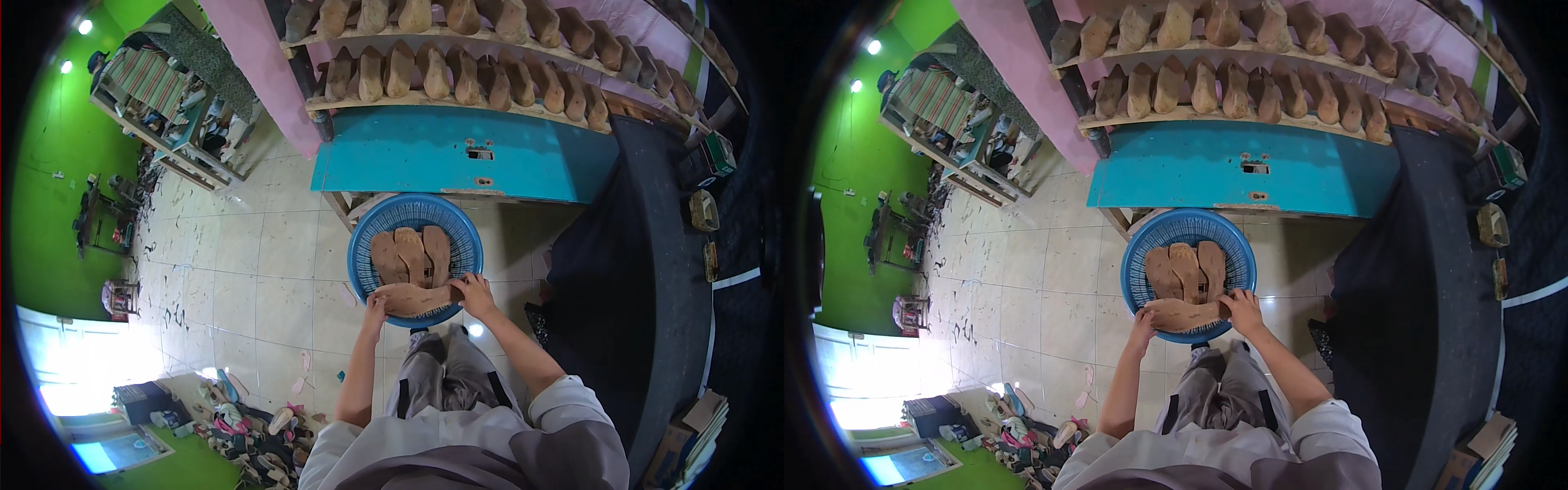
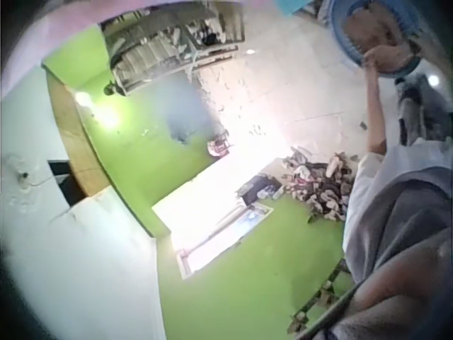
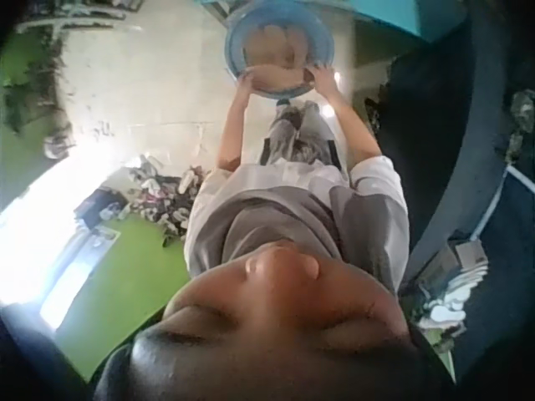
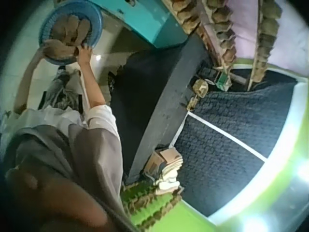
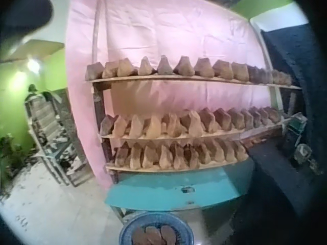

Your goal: Applying glue to the underside of a shoe sole using a brush.

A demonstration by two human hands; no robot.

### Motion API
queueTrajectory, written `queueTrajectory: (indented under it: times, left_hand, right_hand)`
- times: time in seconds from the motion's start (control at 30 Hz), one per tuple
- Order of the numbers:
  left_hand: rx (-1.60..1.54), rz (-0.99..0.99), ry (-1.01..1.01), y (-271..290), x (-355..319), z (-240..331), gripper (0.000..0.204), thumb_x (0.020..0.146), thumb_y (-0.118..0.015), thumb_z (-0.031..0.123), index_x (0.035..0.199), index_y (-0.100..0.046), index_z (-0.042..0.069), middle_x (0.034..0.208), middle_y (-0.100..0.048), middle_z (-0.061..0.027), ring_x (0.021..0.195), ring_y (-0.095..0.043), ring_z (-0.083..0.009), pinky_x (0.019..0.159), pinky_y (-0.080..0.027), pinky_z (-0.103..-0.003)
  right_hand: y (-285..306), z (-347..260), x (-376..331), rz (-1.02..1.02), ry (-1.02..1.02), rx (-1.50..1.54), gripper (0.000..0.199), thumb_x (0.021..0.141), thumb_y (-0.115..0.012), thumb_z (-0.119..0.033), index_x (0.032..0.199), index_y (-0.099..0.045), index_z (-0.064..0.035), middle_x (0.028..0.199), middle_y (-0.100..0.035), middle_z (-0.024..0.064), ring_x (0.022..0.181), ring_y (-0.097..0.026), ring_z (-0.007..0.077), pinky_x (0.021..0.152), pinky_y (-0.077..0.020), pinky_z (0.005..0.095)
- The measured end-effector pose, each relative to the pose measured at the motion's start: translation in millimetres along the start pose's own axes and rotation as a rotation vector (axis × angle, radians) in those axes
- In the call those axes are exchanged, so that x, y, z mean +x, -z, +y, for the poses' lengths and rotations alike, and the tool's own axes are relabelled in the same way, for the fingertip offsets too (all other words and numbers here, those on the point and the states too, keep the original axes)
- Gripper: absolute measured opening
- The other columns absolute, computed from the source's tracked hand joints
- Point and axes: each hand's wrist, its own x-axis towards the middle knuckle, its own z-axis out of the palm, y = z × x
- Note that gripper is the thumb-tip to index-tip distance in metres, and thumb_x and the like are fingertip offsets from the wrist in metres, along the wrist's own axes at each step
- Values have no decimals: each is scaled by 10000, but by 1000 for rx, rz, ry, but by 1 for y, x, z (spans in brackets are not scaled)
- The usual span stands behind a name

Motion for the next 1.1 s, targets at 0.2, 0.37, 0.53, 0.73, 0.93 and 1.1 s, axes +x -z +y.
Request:
queueTrajectory:
  times: [0.2,0.37,0.53,0.73,0.93,1.1]
  left_hand:
    - [394,20,-15,1,70,-14,550,857,-427,285,1340,-314,48,1174,-520,-220,1064,-519,-337,908,-406,-369]
    - [720,26,-87,-2,104,-25,564,828,-417,307,1317,-356,33,1181,-488,-314,1135,-450,-445,965,-364,-441]
    - [832,35,112,-1,122,-40,596,815,-436,302,1343,-330,47,1221,-494,-258,1151,-469,-376,982,-350,-384]
    - [919,52,83,-7,130,-50,656,825,-407,286,1404,-186,72,1305,-358,-325,1176,-419,-431,1011,-323,-409]
    - [844,18,211,-24,131,-43,734,822,-411,217,1415,-12,46,1390,-130,-351,1290,-176,-479,1079,-159,-461]
    - [879,96,81,-24,125,-49,739,817,-447,238,1408,-56,28,1389,-159,-338,1304,-168,-451,1083,-157,-453]
  right_hand:
    - [-42,16,45,-133,-52,-91,589,636,-723,-73,1155,-513,-254,1145,-466,58,1111,-422,278,955,-333,428]
    - [-70,30,69,-203,-51,-120,540,671,-680,-53,1139,-498,-251,1149,-464,73,1137,-407,285,960,-324,444]
    - [-90,32,80,-249,-35,-154,321,842,-466,-111,1119,-545,-251,1141,-480,87,1119,-430,263,934,-344,426]
    - [-108,32,87,-251,-55,-156,298,840,-464,-117,1109,-540,-219,1177,-483,105,1138,-452,273,951,-374,409]
    - [-112,35,92,-287,-110,-148,335,817,-510,-104,1149,-493,-151,1162,-490,137,1122,-481,289,938,-410,387]
    - [-105,32,87,-240,-108,-154,470,749,-634,-121,1183,-454,-111,1191,-460,151,1142,-464,292,955,-393,391]
